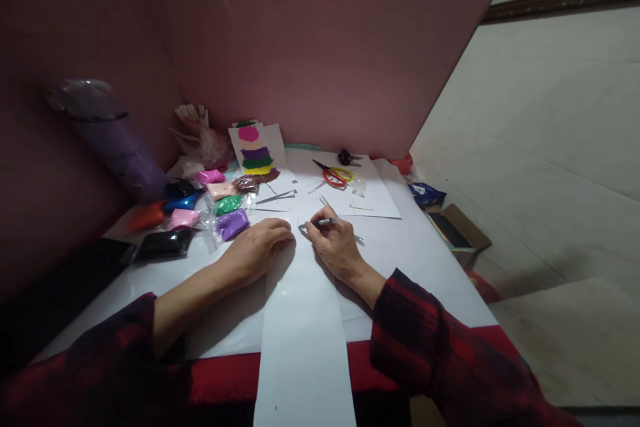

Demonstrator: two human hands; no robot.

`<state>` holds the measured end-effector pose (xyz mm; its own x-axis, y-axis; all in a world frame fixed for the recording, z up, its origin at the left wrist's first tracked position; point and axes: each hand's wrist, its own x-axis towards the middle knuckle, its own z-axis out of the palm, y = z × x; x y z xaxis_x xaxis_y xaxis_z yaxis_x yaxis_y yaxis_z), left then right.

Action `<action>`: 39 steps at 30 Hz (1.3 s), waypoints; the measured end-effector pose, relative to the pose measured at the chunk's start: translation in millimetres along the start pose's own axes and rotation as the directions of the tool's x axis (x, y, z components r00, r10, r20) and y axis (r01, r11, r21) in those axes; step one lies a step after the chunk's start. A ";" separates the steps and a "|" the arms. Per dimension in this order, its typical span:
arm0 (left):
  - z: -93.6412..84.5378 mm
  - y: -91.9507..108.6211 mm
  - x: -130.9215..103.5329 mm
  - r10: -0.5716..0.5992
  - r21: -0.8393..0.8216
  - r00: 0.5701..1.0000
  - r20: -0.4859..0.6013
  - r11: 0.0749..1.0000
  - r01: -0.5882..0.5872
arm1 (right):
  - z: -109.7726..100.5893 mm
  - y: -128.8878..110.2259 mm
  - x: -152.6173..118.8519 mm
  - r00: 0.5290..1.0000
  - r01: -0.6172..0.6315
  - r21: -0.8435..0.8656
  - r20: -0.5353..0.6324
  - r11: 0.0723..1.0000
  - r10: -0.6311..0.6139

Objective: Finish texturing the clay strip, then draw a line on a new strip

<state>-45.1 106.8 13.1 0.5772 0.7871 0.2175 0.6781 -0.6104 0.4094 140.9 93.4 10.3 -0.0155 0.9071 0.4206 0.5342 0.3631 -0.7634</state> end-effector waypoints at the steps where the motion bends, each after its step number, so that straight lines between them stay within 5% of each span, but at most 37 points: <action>1: -0.3 0.3 0.1 -0.003 0.003 1.000 0.002 1.000 0.003 | -0.2 -0.4 -0.5 1.000 0.002 -0.004 -0.002 1.000 -0.002; 39: -2.9 2.6 1.2 -0.015 -0.004 1.000 -0.003 1.000 0.015 | -7.7 -12.0 -32.1 1.000 0.008 -0.005 0.019 1.000 -0.008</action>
<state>-44.1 106.4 17.0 0.5658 0.7963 0.2139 0.6847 -0.5983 0.4163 141.5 58.3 9.7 -0.0358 0.9082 0.4169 0.5380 0.3691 -0.7578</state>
